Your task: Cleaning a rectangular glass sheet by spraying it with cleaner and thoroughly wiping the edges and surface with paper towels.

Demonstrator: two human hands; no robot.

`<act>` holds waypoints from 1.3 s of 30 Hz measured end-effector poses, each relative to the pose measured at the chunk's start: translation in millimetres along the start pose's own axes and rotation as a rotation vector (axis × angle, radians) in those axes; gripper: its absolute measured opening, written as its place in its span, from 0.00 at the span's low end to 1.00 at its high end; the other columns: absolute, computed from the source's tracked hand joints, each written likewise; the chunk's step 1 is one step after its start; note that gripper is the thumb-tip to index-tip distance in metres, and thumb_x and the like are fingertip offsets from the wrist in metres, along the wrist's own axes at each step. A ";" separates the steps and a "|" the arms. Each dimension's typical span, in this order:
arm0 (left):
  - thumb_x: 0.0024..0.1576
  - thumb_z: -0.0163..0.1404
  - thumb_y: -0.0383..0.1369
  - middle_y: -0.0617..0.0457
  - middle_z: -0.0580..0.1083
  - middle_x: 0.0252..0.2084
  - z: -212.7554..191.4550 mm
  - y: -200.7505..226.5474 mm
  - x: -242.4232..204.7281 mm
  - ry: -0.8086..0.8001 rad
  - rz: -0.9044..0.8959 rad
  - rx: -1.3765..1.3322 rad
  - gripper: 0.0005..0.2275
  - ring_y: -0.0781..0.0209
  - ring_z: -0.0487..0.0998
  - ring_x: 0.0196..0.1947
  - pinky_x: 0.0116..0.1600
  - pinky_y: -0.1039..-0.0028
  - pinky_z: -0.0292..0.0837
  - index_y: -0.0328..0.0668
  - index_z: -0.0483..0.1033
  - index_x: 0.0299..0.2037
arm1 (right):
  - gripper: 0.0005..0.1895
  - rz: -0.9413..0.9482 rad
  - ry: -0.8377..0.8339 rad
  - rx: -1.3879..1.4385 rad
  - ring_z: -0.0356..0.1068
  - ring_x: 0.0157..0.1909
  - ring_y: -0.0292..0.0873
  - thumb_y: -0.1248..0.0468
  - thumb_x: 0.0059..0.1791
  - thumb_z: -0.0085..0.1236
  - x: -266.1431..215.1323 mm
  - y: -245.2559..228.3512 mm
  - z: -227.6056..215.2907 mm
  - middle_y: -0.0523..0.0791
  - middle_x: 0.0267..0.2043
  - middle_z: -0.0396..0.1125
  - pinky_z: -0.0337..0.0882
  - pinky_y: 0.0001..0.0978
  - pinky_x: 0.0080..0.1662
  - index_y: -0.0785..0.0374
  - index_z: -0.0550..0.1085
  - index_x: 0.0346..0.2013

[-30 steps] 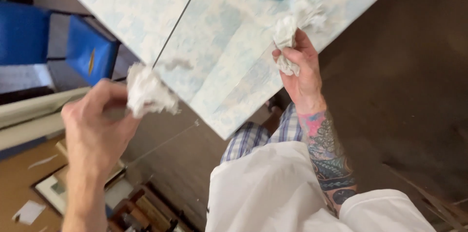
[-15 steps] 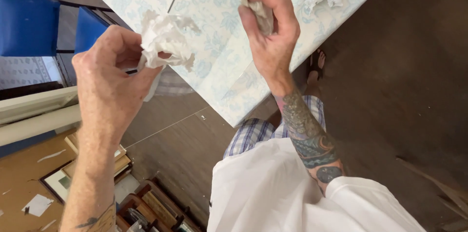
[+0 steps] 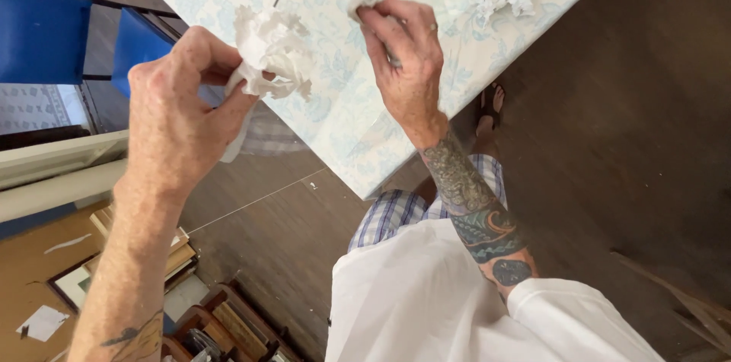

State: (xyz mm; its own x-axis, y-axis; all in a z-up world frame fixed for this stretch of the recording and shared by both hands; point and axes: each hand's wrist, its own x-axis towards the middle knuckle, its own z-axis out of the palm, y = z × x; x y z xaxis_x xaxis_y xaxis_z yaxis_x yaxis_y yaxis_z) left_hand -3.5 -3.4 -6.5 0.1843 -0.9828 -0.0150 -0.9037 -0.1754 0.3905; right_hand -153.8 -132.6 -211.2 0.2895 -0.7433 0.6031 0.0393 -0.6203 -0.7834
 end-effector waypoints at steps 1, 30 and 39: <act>0.64 0.63 0.21 0.45 0.79 0.36 1.7 0.1 0.1 0.000 0.003 -0.002 0.10 0.56 0.82 0.35 0.41 0.70 0.81 0.27 0.72 0.43 | 0.09 -0.001 0.001 -0.003 0.66 0.52 0.49 0.72 0.55 0.61 0.0 3.7 -0.9 0.48 0.49 0.66 0.78 0.38 0.49 0.67 0.77 0.50; 0.66 0.62 0.28 0.51 0.75 0.34 -2.7 -9.2 1.7 0.006 -0.070 0.017 0.10 0.62 0.75 0.32 0.36 0.73 0.71 0.33 0.72 0.40 | 0.09 -0.081 0.081 0.041 0.68 0.51 0.49 0.72 0.55 0.64 27.7 10.1 1.0 0.48 0.49 0.68 0.80 0.38 0.49 0.67 0.77 0.50; 0.64 0.63 0.33 0.53 0.74 0.31 -5.7 -9.1 3.7 -0.020 -0.115 0.055 0.12 0.63 0.71 0.28 0.32 0.72 0.64 0.35 0.71 0.38 | 0.12 -0.156 -0.041 0.028 0.70 0.47 0.50 0.73 0.52 0.68 16.9 6.9 6.1 0.52 0.48 0.68 0.79 0.39 0.47 0.70 0.76 0.49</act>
State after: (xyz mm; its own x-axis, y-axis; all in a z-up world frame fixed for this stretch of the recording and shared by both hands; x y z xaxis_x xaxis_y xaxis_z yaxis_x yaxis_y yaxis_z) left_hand 7.6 -5.1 -4.9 0.2809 -0.9568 -0.0753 -0.8970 -0.2897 0.3340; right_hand -142.8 -147.9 -207.3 0.3167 -0.6275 0.7113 0.1136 -0.7194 -0.6852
